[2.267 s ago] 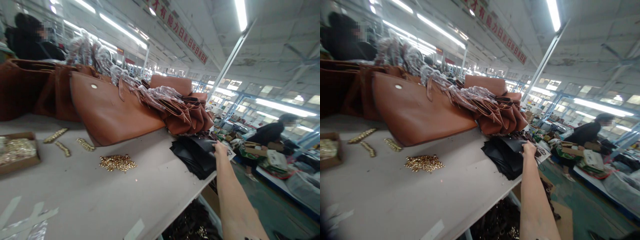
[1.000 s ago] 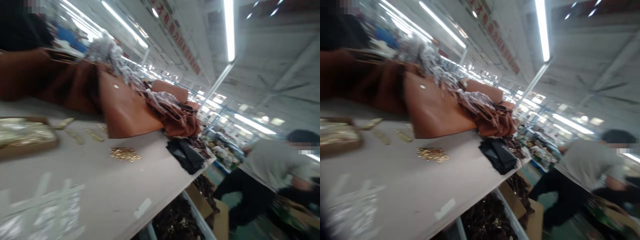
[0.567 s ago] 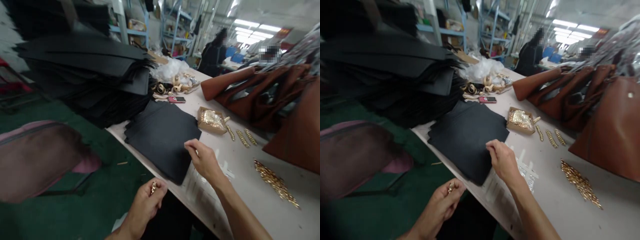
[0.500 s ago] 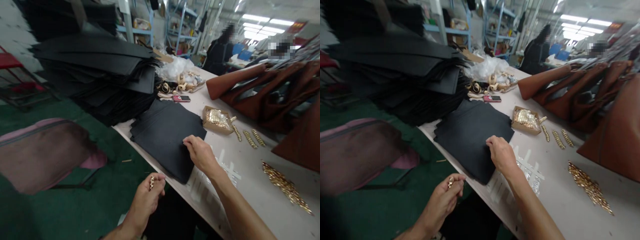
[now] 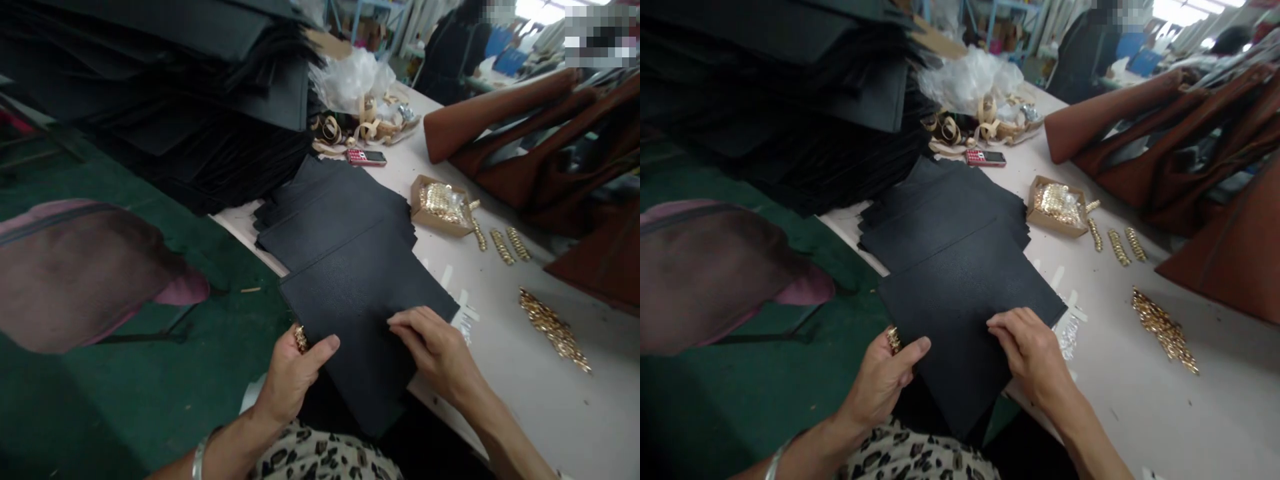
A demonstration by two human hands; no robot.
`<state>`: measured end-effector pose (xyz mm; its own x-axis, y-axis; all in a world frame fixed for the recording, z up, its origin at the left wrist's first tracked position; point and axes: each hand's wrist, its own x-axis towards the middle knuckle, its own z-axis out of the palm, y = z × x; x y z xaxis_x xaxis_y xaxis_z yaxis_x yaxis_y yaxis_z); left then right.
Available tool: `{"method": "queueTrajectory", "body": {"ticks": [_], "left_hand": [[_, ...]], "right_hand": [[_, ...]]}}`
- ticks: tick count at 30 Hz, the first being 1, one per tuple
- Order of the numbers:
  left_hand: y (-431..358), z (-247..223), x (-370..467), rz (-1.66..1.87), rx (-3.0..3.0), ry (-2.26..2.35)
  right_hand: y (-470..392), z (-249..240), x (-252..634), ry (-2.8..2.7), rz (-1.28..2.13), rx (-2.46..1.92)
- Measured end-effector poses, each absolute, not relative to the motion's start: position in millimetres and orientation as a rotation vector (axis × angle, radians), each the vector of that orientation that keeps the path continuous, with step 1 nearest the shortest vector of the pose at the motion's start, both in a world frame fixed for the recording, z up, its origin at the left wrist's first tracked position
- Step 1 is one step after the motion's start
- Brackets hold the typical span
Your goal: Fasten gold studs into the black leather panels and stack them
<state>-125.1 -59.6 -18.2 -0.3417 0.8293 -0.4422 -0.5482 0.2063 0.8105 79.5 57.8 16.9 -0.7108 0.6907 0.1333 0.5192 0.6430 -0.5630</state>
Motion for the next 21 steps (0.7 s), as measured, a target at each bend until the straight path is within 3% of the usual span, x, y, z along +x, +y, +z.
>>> {"method": "queueTrajectory", "body": {"ticks": [10, 21], "left_hand": [[-67.0, -20.0, -110.3, 1.378, 0.363, 1.204], [-57.8, -11.4, -109.3, 1.220, 0.226, 1.192]], "right_hand": [[60.5, 21.1, 50.3, -2.199, 1.321, -1.282], [68.8, 18.4, 45.4, -2.217, 1.434, -1.185]]}}
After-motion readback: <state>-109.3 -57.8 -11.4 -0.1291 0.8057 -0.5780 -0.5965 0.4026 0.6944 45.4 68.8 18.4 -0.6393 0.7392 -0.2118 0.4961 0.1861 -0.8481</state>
